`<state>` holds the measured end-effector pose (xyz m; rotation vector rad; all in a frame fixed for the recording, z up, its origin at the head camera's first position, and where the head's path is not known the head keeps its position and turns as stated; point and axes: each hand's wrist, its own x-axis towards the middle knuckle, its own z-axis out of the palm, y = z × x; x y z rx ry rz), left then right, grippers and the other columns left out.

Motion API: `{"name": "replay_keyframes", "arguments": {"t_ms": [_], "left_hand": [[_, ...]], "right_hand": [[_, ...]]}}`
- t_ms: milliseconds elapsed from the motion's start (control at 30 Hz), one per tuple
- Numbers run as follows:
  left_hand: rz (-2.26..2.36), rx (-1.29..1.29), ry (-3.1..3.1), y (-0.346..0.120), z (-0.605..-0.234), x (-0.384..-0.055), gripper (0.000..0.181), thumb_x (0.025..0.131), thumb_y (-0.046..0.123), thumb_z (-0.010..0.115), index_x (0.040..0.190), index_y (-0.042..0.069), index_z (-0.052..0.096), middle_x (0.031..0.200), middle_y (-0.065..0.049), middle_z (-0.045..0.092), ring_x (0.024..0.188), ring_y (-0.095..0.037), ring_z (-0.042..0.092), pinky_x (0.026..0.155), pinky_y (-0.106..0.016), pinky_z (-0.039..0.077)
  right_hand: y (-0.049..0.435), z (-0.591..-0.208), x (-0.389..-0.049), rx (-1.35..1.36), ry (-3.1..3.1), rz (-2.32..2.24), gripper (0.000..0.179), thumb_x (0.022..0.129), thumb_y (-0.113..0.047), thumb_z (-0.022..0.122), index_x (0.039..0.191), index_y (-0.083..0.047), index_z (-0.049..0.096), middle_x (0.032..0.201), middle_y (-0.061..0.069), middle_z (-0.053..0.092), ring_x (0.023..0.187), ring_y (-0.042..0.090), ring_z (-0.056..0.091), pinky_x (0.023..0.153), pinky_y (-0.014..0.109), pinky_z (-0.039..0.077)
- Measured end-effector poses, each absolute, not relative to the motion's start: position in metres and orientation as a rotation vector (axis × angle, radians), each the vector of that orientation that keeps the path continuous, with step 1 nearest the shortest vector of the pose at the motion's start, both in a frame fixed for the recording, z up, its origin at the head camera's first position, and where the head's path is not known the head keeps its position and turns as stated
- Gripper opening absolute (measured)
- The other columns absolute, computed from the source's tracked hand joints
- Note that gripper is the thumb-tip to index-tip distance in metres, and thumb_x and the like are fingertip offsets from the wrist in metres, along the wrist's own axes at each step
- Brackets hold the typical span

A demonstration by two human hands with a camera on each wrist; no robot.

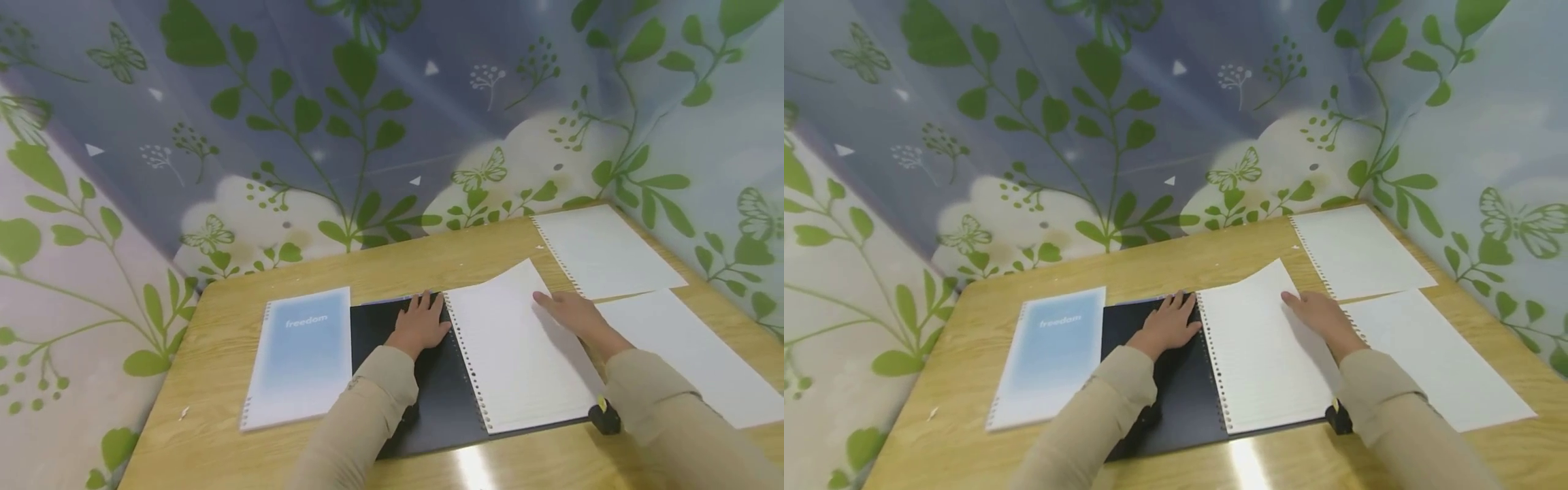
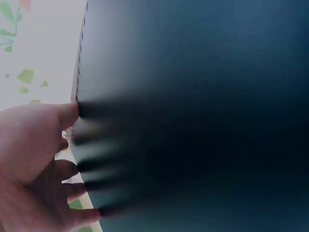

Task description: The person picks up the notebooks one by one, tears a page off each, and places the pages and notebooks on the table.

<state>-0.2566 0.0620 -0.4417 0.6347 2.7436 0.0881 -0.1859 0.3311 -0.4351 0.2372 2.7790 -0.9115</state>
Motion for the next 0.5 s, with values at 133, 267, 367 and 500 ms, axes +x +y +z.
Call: {"name": "replay_keyframes", "arguments": {"t_ms": [133, 267, 367, 500], "left_hand": [[0.042, 0.634, 2.766, 0.062, -0.441, -0.258, 0.064, 0.096, 0.046, 0.037, 0.149, 0.021, 0.013, 0.156, -0.003, 0.011, 0.144, -0.025, 0.011, 0.111, -0.047, 0.028], [0.005, 0.643, 2.769, 0.063, -0.443, -0.258, 0.065, 0.096, 0.048, 0.036, 0.149, 0.018, 0.014, 0.156, -0.002, 0.010, 0.144, -0.024, 0.011, 0.111, -0.046, 0.028], [0.001, 0.636, 2.762, 0.063, -0.443, -0.256, 0.063, 0.096, 0.048, 0.035, 0.149, 0.020, 0.016, 0.157, -0.001, 0.009, 0.144, -0.024, 0.010, 0.111, -0.047, 0.026], [0.005, 0.599, 2.753, 0.060, -0.443, -0.254, 0.062, 0.096, 0.048, 0.034, 0.149, 0.021, 0.016, 0.157, -0.001, 0.008, 0.144, -0.024, 0.008, 0.112, -0.047, 0.024]], "right_hand": [[0.334, -0.432, -0.198, 0.243, 2.764, -0.857, 0.085, 0.094, -0.060, 0.019, 0.134, 0.014, 0.034, 0.136, 0.036, 0.033, 0.125, 0.053, 0.030, 0.102, 0.059, 0.029], [0.337, -0.434, -0.202, 0.249, 2.778, -0.906, 0.077, 0.095, -0.054, 0.026, 0.132, 0.012, 0.038, 0.134, 0.036, 0.036, 0.122, 0.053, 0.034, 0.098, 0.059, 0.033], [0.339, -0.440, -0.202, 0.234, 2.798, -0.955, 0.064, 0.097, -0.044, 0.033, 0.129, 0.011, 0.043, 0.132, 0.036, 0.039, 0.119, 0.053, 0.037, 0.095, 0.058, 0.036], [0.338, -0.450, -0.204, 0.223, 2.779, -0.989, 0.060, 0.098, -0.040, 0.034, 0.128, 0.012, 0.042, 0.132, 0.036, 0.038, 0.120, 0.053, 0.036, 0.098, 0.058, 0.034]]}}
